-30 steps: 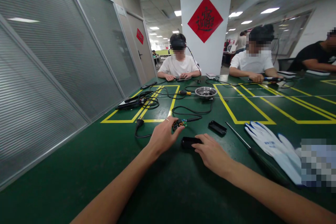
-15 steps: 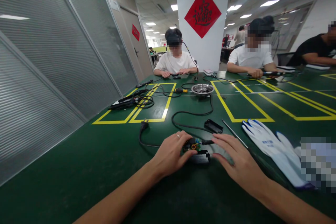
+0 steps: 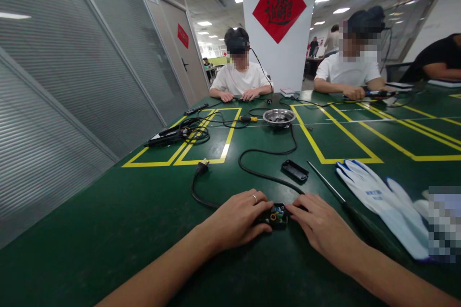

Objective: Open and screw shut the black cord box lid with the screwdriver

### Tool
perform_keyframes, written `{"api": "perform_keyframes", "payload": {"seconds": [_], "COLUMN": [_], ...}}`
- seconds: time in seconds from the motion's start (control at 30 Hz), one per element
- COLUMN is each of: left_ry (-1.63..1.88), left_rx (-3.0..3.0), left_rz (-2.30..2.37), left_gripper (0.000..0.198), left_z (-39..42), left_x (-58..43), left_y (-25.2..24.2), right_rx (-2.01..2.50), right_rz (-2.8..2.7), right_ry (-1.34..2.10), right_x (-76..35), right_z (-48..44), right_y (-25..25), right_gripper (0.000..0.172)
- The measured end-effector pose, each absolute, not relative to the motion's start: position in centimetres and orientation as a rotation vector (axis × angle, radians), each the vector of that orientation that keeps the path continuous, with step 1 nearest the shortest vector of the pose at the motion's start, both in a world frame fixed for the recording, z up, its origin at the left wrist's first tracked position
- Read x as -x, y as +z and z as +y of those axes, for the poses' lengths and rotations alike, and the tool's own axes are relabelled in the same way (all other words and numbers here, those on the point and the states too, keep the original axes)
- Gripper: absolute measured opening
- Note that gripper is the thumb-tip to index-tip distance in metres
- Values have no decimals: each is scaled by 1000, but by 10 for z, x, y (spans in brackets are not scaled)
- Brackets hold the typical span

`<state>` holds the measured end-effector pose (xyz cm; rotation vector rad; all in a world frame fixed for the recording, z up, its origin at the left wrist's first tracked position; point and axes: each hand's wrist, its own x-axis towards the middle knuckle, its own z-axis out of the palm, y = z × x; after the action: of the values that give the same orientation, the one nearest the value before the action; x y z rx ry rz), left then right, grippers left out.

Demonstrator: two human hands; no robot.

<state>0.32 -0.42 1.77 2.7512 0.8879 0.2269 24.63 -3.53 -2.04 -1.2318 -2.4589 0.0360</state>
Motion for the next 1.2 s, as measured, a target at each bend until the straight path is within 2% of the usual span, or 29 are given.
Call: {"api": "perform_keyframes", "payload": {"seconds": [0.07,0.2,0.33,0.57,1.07,1.2], "left_ry": [265,309,195,185,200,208], "left_rx": [-2776,-2786,-2773,-2770,-2756,-2738], "left_rz": [924,873,810,802,816,829], "left_gripper": [45,67,58,58,58,57], "left_z": [-6,-10,-12,-12,-11,-11], "left_x": [-5,-12,-17,-14,-11,-11], "left_y": [19,13,7,15,22,23], "right_rx": [1252,1242,1334,1524,1650,1653], "right_rz": [-2463,-2444,-2326,-2226,-2167,-2112], "right_ry": [49,69,-3,-193,-235,-218], "right_x": [-244,-242,-248,-260,-268,-268], "right_z": [-36,-37,-29,0,5,3], "right_y": [-22,-20,-15,-27,-30,-27], "right_gripper": [35,34,29,45,33,38]}}
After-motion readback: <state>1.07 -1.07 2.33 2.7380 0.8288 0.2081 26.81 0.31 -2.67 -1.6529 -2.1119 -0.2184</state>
